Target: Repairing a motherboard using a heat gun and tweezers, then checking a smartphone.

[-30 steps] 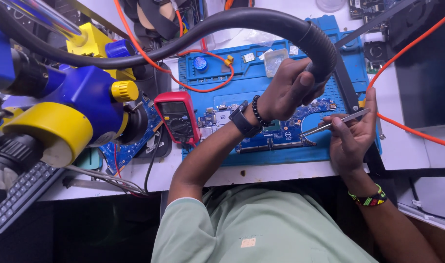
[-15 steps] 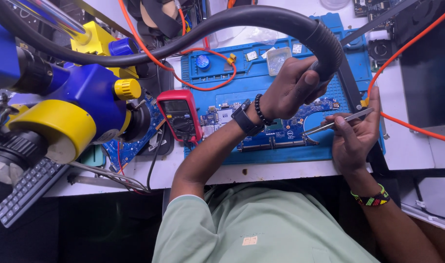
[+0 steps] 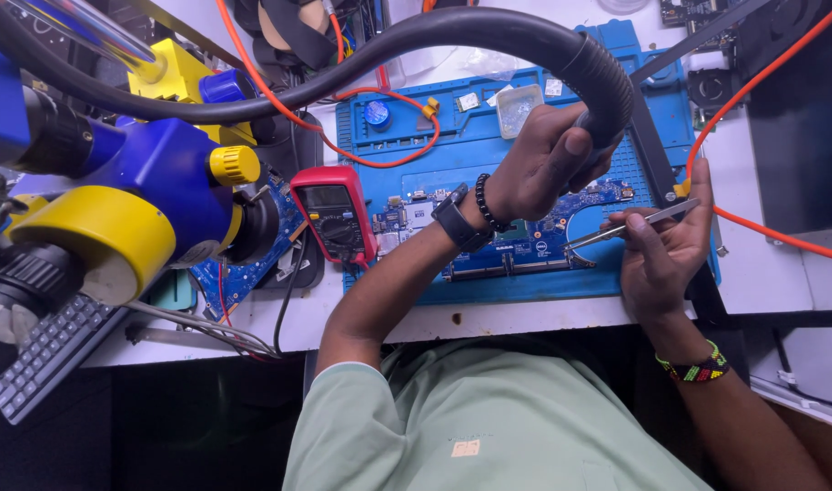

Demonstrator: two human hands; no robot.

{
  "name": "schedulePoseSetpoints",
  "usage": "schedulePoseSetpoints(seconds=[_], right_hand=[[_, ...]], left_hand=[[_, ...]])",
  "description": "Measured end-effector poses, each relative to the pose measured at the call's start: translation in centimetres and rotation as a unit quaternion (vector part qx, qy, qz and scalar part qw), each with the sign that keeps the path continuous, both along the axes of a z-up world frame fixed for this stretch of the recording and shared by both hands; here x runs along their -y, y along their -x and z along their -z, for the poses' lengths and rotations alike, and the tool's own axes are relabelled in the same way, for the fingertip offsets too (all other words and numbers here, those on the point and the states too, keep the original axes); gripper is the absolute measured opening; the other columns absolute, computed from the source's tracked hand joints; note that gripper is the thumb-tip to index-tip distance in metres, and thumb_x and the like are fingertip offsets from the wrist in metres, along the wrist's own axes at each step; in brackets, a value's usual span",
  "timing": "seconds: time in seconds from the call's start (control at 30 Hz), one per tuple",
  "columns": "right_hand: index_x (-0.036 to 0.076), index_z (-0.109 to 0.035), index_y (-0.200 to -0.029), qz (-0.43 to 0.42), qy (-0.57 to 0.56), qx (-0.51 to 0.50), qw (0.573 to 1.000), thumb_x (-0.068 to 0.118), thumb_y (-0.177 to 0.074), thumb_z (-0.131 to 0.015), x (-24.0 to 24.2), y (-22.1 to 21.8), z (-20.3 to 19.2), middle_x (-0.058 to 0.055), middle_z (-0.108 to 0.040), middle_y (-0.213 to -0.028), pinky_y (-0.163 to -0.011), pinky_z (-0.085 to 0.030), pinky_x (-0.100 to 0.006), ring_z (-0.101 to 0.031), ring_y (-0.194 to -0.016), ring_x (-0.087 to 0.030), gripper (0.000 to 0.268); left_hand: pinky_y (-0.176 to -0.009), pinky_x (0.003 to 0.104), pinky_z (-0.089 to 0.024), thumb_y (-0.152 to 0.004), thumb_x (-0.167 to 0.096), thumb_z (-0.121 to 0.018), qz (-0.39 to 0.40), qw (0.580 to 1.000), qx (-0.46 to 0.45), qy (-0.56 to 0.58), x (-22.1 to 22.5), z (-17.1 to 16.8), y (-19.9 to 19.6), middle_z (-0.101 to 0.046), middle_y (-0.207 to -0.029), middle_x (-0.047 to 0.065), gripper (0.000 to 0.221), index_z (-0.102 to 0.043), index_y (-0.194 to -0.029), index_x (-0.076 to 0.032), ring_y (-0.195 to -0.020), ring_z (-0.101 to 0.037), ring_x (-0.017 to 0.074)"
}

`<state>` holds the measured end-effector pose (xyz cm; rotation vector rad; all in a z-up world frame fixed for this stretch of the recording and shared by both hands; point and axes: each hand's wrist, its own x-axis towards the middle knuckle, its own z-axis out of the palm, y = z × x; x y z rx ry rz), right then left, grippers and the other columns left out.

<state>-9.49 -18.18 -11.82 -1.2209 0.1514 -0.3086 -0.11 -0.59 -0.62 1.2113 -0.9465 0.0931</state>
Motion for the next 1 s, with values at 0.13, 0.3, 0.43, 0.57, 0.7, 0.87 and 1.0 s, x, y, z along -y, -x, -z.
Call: schedulePoseSetpoints(seconds=[0.13, 0.3, 0.43, 0.57, 0.7, 0.87, 1.0], right_hand=[[0.01, -0.013, -0.176, -0.003, -0.013, 0.002, 1.0, 0.005, -0.094, -0.069, 0.17, -0.09, 0.42, -0.012, -0.071, -0.096, -0.085, -0.065, -0.027, -0.073, -0.083, -0.018, 0.1], [0.011, -0.014, -0.176, 0.004, -0.008, -0.004, 1.0, 0.007, -0.093, -0.069, 0.19, -0.22, 0.58, -0.01, -0.07, -0.09, -0.086, -0.065, -0.027, -0.073, -0.081, -0.018, 0.1], [0.011, -0.014, -0.176, 0.007, -0.008, -0.011, 1.0, 0.008, -0.093, -0.07, 0.26, -0.15, 0.77, -0.009, -0.069, -0.091, -0.085, -0.064, -0.025, -0.073, -0.081, -0.016, 0.1], [0.011, -0.015, -0.173, 0.006, -0.007, 0.005, 1.0, 0.005, -0.093, -0.07, 0.16, -0.23, 0.43, -0.012, -0.058, -0.15, -0.085, -0.066, -0.027, -0.071, -0.083, -0.015, 0.097], [0.013, -0.016, -0.175, 0.012, -0.016, -0.021, 1.0, 0.006, -0.092, -0.071, 0.04, -0.16, 0.12, -0.011, -0.073, -0.128, -0.085, -0.068, -0.027, -0.072, -0.08, -0.014, 0.099], [0.013, -0.015, -0.175, 0.007, -0.012, -0.017, 1.0, 0.006, -0.093, -0.07, 0.23, -0.07, 0.49, -0.012, -0.068, -0.126, -0.085, -0.066, -0.025, -0.073, -0.081, -0.015, 0.099], [0.012, -0.014, -0.175, 0.008, -0.015, -0.018, 1.0, 0.006, -0.092, -0.069, 0.07, -0.05, 0.14, -0.009, -0.073, -0.128, -0.086, -0.068, -0.026, -0.073, -0.081, -0.013, 0.099]], left_hand=[[-0.046, 0.025, -0.035, -0.104, -0.07, -0.029, -0.004, 1.0, -0.006, -0.005, -0.1, -0.24, 0.08, -0.044, -0.057, 0.001, 0.067, -0.045, -0.078, -0.01, -0.046, -0.043, 0.0118], [-0.047, 0.026, -0.035, -0.105, -0.069, -0.028, -0.003, 1.0, 0.002, -0.007, -0.2, -0.28, -0.06, -0.045, -0.058, 0.002, 0.067, -0.045, -0.079, -0.01, -0.046, -0.043, 0.0123], [-0.048, 0.026, -0.034, -0.105, -0.068, -0.028, -0.003, 1.0, -0.001, -0.004, -0.24, -0.58, 0.17, -0.042, -0.056, 0.001, 0.066, -0.043, -0.079, -0.01, -0.046, -0.042, 0.0123], [-0.048, 0.027, -0.034, -0.105, -0.068, -0.029, -0.001, 1.0, -0.005, -0.01, -0.23, -0.47, 0.07, -0.041, -0.057, 0.001, 0.066, -0.042, -0.079, -0.009, -0.047, -0.042, 0.0128], [-0.047, 0.027, -0.034, -0.106, -0.066, -0.03, 0.002, 1.0, -0.002, -0.014, -0.21, -0.37, -0.03, -0.042, -0.06, 0.002, 0.064, -0.042, -0.079, -0.008, -0.047, -0.044, 0.0137], [-0.048, 0.027, -0.033, -0.106, -0.067, -0.029, 0.001, 1.0, 0.003, -0.018, -0.36, -0.7, 0.14, -0.041, -0.059, 0.002, 0.065, -0.041, -0.079, -0.009, -0.047, -0.043, 0.0138], [-0.047, 0.027, -0.034, -0.105, -0.068, -0.029, 0.009, 1.0, -0.003, -0.007, -0.23, -0.67, 0.2, -0.041, -0.058, 0.002, 0.066, -0.042, -0.078, -0.009, -0.046, -0.043, 0.0137]])
